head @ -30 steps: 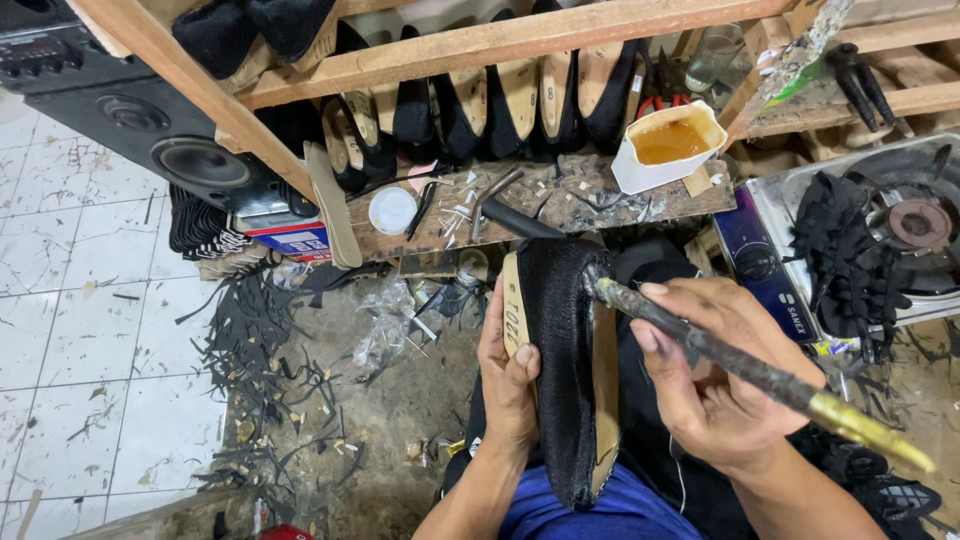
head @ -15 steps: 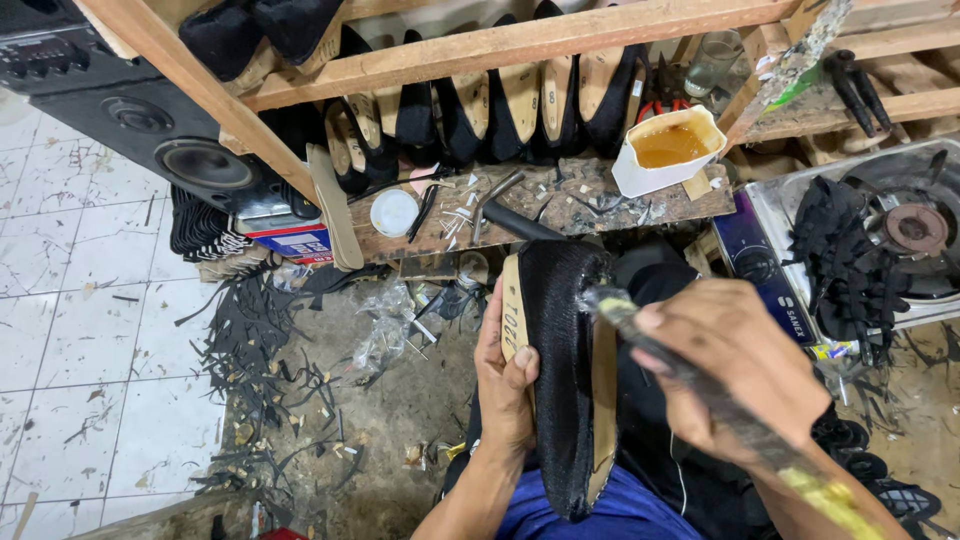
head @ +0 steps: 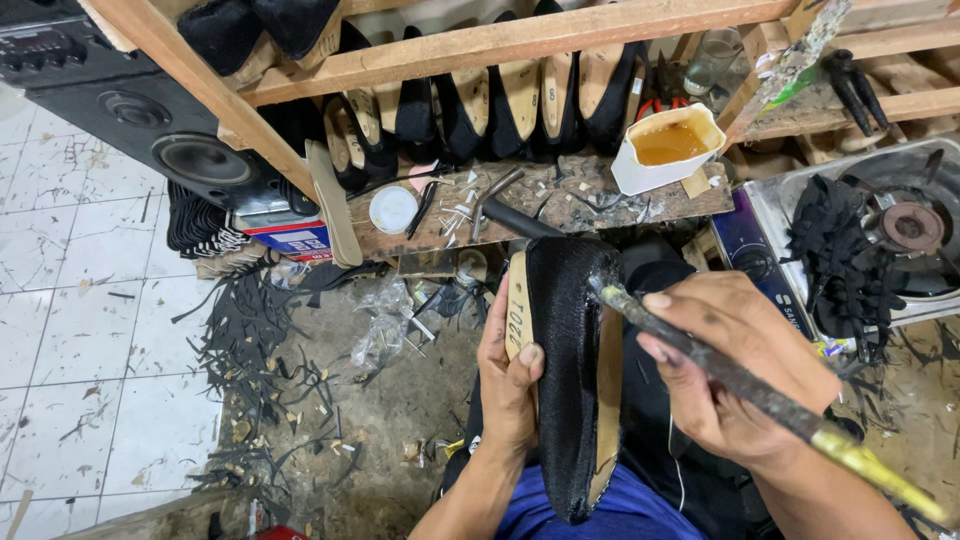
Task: The person holds a black fabric shoe upper on a last and brushes glue along its inner edge using a brush, dipping the brush into a glue container on the workbench. They rotate the shoe to coat different sections, briefly place the shoe on a rack, then resume brushing the edge.
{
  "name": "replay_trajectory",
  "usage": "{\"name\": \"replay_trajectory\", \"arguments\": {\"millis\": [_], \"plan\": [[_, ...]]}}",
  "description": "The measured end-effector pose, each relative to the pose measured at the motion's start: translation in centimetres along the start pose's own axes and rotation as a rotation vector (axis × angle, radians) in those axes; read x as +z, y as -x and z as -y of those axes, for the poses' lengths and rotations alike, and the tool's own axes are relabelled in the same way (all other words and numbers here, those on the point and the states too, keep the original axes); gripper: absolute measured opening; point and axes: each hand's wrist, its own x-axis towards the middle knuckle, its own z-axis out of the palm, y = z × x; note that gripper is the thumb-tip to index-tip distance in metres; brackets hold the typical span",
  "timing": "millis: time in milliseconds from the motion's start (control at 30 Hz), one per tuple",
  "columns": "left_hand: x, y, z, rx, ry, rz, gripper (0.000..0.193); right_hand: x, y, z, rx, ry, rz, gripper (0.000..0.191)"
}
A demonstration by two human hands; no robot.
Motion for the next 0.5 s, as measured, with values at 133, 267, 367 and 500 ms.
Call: {"name": "replay_trajectory", "arguments": {"millis": [133,267,367,500], "plan": [[-0.24,0.02,-0.11,0.057,-0.052,0.03,0.097,-0.17,-0.35,-0.07,-0.13,0.015,0.057,0.019],[-0.5,-0.04,0.02,0.01,0.005,0.007,0.093,-0.07,-0.68,-0.34,-0.195,0.037,0.109,0.019],[-0.62,-0.15,0.0,-0.007,0.002,-0.018,0.09,-0.01,-0.92,-0.62,-0.206,0.016,0.13,0.02],[-0.29,0.06,-0.14,-0.044,0.048,-0.001,0.091,0.0,-0.82,-0.7,-0.091,0.024,0.032,0.019]]}}
